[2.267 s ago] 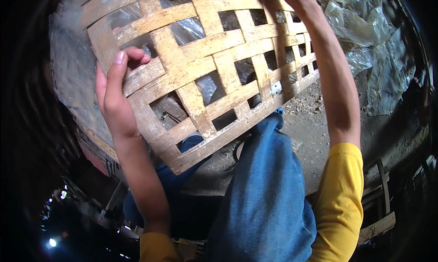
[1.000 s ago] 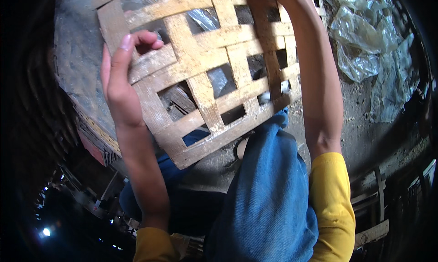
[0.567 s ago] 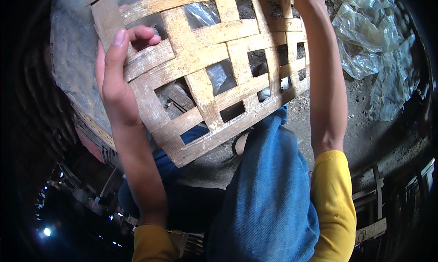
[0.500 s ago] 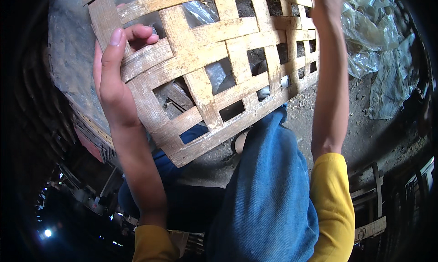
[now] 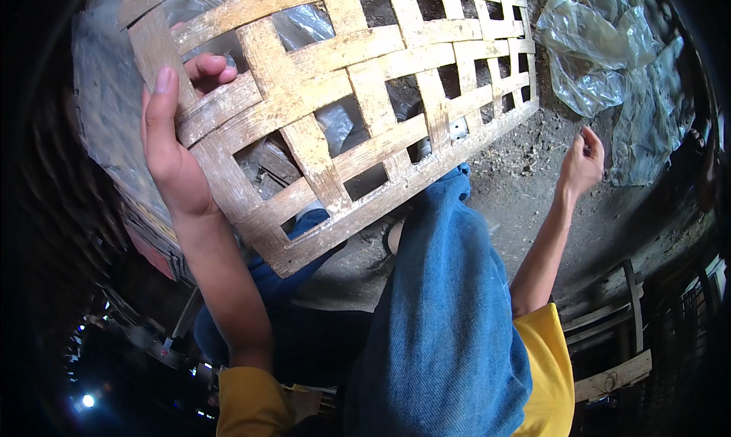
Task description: The person sits cross-legged on the floor and weaves thin wooden strips into a square lattice panel by hand. They repeatedly interlace strips, adjust the weave, and occasionally flip the panel to continue the pattern.
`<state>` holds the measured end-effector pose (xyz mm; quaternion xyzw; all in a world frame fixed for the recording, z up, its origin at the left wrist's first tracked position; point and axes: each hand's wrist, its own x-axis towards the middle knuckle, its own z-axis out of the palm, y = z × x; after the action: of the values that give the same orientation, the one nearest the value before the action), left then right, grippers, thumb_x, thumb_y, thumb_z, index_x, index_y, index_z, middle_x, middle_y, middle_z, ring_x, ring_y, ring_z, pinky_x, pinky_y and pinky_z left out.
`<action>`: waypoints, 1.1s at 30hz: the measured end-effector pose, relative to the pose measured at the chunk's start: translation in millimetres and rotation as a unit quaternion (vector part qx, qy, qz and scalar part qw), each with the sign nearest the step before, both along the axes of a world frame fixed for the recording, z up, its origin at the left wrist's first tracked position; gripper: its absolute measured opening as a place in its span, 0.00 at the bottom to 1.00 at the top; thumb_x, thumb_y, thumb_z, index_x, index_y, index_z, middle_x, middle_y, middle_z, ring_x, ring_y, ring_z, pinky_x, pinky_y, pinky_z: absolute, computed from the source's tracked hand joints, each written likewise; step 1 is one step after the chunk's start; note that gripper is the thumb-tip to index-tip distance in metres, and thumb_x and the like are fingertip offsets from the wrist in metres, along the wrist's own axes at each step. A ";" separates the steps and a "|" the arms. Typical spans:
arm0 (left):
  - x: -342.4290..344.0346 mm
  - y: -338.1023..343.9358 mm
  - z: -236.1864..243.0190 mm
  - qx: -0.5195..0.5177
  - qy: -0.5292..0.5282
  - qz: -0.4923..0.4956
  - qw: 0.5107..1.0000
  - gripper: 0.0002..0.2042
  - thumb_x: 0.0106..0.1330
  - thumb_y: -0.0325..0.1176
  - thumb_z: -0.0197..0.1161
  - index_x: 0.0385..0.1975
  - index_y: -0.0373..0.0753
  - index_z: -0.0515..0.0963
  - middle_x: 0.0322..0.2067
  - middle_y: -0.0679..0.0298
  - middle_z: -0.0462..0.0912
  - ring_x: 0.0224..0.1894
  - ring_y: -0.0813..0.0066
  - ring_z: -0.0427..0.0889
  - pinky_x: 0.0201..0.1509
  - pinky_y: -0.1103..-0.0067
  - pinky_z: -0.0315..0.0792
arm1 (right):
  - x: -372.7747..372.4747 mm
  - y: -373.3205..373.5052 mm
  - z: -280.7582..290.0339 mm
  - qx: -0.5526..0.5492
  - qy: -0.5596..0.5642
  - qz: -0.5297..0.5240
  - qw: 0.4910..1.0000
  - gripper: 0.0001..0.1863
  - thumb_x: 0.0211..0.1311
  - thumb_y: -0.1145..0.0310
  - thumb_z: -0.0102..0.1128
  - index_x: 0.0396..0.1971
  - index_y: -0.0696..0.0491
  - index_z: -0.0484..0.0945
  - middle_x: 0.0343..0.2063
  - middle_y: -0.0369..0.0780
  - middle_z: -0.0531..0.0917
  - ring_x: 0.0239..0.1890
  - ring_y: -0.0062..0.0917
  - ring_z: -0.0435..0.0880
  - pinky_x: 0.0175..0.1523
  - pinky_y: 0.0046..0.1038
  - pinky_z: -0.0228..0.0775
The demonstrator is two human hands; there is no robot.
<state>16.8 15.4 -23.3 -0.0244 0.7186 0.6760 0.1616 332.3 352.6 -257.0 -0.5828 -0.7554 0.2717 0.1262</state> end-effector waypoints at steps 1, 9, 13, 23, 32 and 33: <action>0.5 -0.2 -0.5 0.004 -0.005 -0.001 1.000 0.20 0.76 0.40 0.50 0.57 0.29 0.70 0.40 0.54 0.81 0.44 0.70 0.79 0.52 0.75 0.75 | -28.5 -17.6 19.6 0.009 -0.021 0.044 0.999 0.13 0.61 0.72 0.59 0.43 0.48 0.88 0.49 0.35 0.85 0.47 0.20 0.83 0.50 0.24 0.77; 1.1 -0.4 0.3 -0.014 -0.007 -0.001 1.000 0.19 0.76 0.39 0.50 0.58 0.30 0.69 0.40 0.55 0.82 0.43 0.71 0.79 0.52 0.75 0.75 | -154.7 -125.6 102.2 -0.232 0.181 0.254 0.921 0.12 0.60 0.65 0.72 0.40 0.54 0.85 0.37 0.39 0.85 0.37 0.22 0.83 0.36 0.22 0.74; 3.2 2.5 2.3 0.003 -0.007 0.004 1.000 0.20 0.76 0.38 0.50 0.59 0.30 0.68 0.40 0.56 0.82 0.43 0.72 0.79 0.52 0.76 0.75 | -162.6 -147.5 100.0 -0.305 0.195 0.191 0.913 0.15 0.59 0.62 0.74 0.39 0.58 0.85 0.35 0.40 0.86 0.30 0.21 0.84 0.33 0.23 0.76; 3.7 3.1 1.4 0.002 -0.005 0.007 1.000 0.18 0.76 0.39 0.52 0.55 0.31 0.71 0.40 0.57 0.82 0.43 0.73 0.79 0.52 0.76 0.75 | -172.8 -136.4 104.1 -0.365 0.154 0.189 0.899 0.14 0.60 0.64 0.71 0.37 0.61 0.85 0.27 0.39 0.86 0.28 0.16 0.83 0.33 0.22 0.73; 0.0 0.8 -1.3 0.002 -0.008 0.005 1.000 0.16 0.75 0.39 0.53 0.50 0.31 0.73 0.40 0.57 0.83 0.43 0.73 0.80 0.52 0.76 0.75 | -176.6 -141.7 113.7 -0.351 0.142 0.212 0.901 0.11 0.64 0.66 0.66 0.34 0.60 0.83 0.26 0.38 0.85 0.21 0.15 0.79 0.27 0.21 0.71; 0.8 0.4 -1.0 0.006 -0.011 0.007 1.000 0.16 0.75 0.39 0.53 0.51 0.31 0.73 0.40 0.57 0.83 0.43 0.73 0.80 0.52 0.76 0.75 | -173.9 -140.3 114.1 -0.337 0.134 0.226 0.904 0.10 0.64 0.67 0.65 0.34 0.59 0.82 0.26 0.37 0.85 0.20 0.15 0.79 0.27 0.21 0.71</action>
<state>17.6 15.8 -24.3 -0.0361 0.7127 0.6810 0.1646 158.4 212.2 -142.9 -0.3623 -0.7063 0.6067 -0.0421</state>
